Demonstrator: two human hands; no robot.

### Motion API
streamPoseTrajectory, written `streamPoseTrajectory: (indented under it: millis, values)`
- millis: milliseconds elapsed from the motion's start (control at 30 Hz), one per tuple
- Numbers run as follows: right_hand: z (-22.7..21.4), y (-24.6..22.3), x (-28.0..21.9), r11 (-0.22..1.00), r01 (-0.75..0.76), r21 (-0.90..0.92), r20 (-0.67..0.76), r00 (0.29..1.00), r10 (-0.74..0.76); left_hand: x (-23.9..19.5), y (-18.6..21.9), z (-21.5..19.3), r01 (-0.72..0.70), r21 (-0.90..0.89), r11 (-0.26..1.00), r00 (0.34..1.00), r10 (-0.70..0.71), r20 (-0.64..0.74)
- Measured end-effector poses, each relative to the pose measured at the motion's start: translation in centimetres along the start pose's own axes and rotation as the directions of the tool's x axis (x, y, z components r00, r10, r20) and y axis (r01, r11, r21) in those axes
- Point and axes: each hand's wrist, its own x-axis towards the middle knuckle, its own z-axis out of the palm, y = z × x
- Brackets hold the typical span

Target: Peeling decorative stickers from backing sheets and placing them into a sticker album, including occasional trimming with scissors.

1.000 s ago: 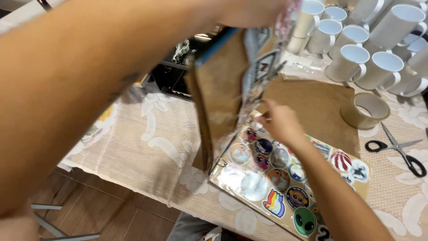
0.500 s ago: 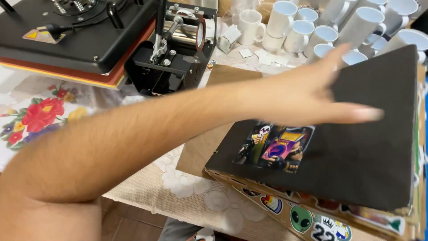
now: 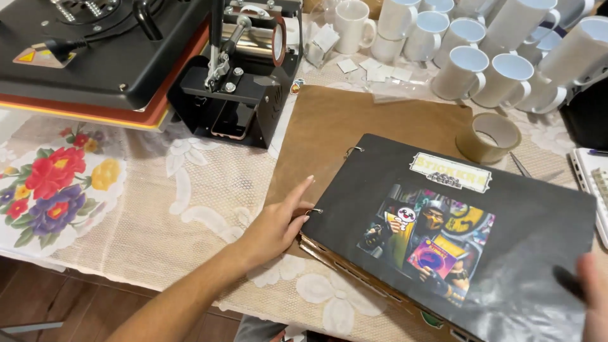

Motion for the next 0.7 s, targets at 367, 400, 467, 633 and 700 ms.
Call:
streamPoseTrajectory:
  millis: [367,400,467,633,700]
  values:
    - [9.4,-9.4,-13.4,0.943,-0.330,-0.034,0.055,0.942,0.332,0.8,2.4,-1.5,-0.094,0.138,0.986,0.919,0.032,0.394]
    - [8.9,-8.9,-12.3,0.943,-0.331,-0.034,0.053,0.942,0.333,-0.3,2.1,-1.2,-0.094,0.137,0.986,0.918,0.033,0.395]
    - [8.1,-8.1,-10.0,0.954,-0.285,-0.089,0.108,0.950,0.293,-2.2,1.7,-0.9,-0.386,0.212,0.898,0.896,0.311,0.318]
    - [10.4,-9.8,-9.0,0.776,-0.077,-0.626,0.051,0.989,0.140,-4.7,0.5,0.8,-0.446,0.206,0.871,0.888,0.401,0.225]
    - [10.3,-9.0,-8.3,0.532,0.082,-0.843,0.080,0.996,-0.026,-4.7,1.0,1.1,-0.413,0.224,0.882,0.906,0.375,0.195]
